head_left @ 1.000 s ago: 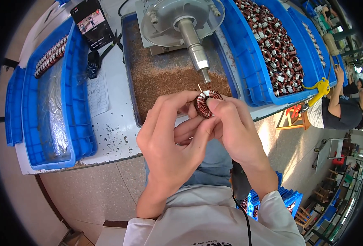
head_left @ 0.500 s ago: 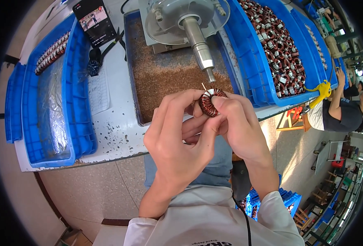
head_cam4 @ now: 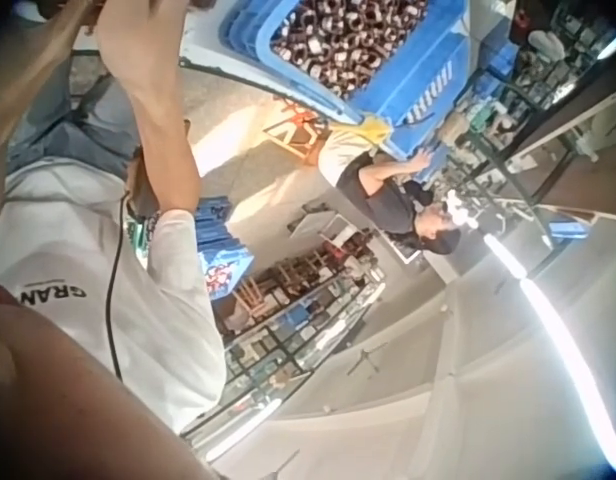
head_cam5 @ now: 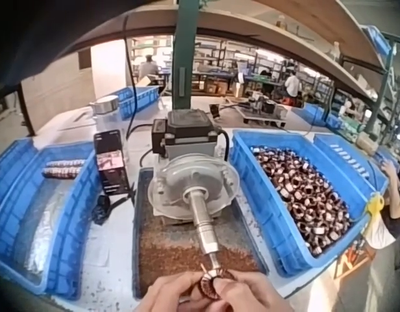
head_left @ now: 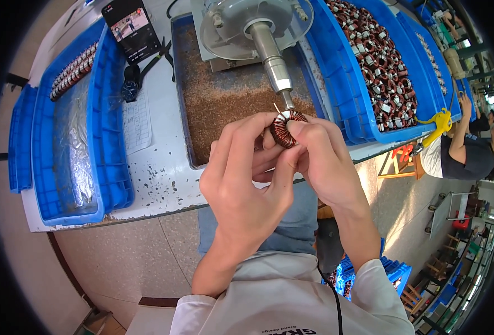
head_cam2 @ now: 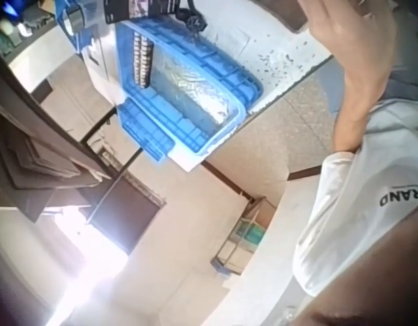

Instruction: Assembling and inspecting copper-wound motor stators by applying tape to leads and organizing them at a workbench.

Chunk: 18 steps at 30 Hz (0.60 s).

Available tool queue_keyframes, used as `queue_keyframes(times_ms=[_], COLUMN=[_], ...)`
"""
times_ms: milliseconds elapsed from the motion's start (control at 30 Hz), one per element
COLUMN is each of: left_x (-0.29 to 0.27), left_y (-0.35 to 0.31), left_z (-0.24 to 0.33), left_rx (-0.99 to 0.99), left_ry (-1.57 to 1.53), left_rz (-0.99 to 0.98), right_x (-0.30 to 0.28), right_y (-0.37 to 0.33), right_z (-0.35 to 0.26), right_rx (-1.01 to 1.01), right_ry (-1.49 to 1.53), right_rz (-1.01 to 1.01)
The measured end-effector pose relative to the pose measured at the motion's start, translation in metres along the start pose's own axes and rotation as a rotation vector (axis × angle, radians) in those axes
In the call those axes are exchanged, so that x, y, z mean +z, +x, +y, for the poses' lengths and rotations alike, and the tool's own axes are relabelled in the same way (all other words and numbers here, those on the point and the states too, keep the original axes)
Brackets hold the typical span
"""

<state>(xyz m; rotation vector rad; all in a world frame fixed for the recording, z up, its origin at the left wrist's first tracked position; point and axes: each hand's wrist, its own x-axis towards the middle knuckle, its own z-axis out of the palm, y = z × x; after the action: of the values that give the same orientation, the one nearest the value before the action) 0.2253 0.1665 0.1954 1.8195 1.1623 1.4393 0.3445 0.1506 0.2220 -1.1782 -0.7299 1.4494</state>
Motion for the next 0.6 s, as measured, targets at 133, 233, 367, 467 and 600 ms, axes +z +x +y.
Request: queue_keyframes(times_ms=[133,233,367,467,600], left_x=[-0.0003,-0.0002,0.0,-0.0002,-0.0001], left_y=[-0.0043,-0.0025,0.0003,-0.0022,-0.0014], left_z=[-0.0003,0.0009,0.0031,0.0036,0.0033], left_rx=[-0.006,-0.022,-0.059,-0.049,-0.019], left_ry=[-0.013,-0.023,-0.039,-0.036,-0.032], left_rz=[-0.015,-0.019,-0.029,-0.021,-0.012], right_x=[0.0019,0.003,0.0039,0.0036,0.001], right_y=[-0.0066,-0.0059,-0.0039,-0.006,-0.0064], right_z=[-0.0007,-0.0032,-0.0057,-0.004,-0.0058], right_rx=[0.025,0.023,-0.01,-0.033,-0.023], right_ry=[-0.007,-0.028,-0.072,-0.134,-0.123], right_rz=[0.031,0.046,0.068,0.08,0.06])
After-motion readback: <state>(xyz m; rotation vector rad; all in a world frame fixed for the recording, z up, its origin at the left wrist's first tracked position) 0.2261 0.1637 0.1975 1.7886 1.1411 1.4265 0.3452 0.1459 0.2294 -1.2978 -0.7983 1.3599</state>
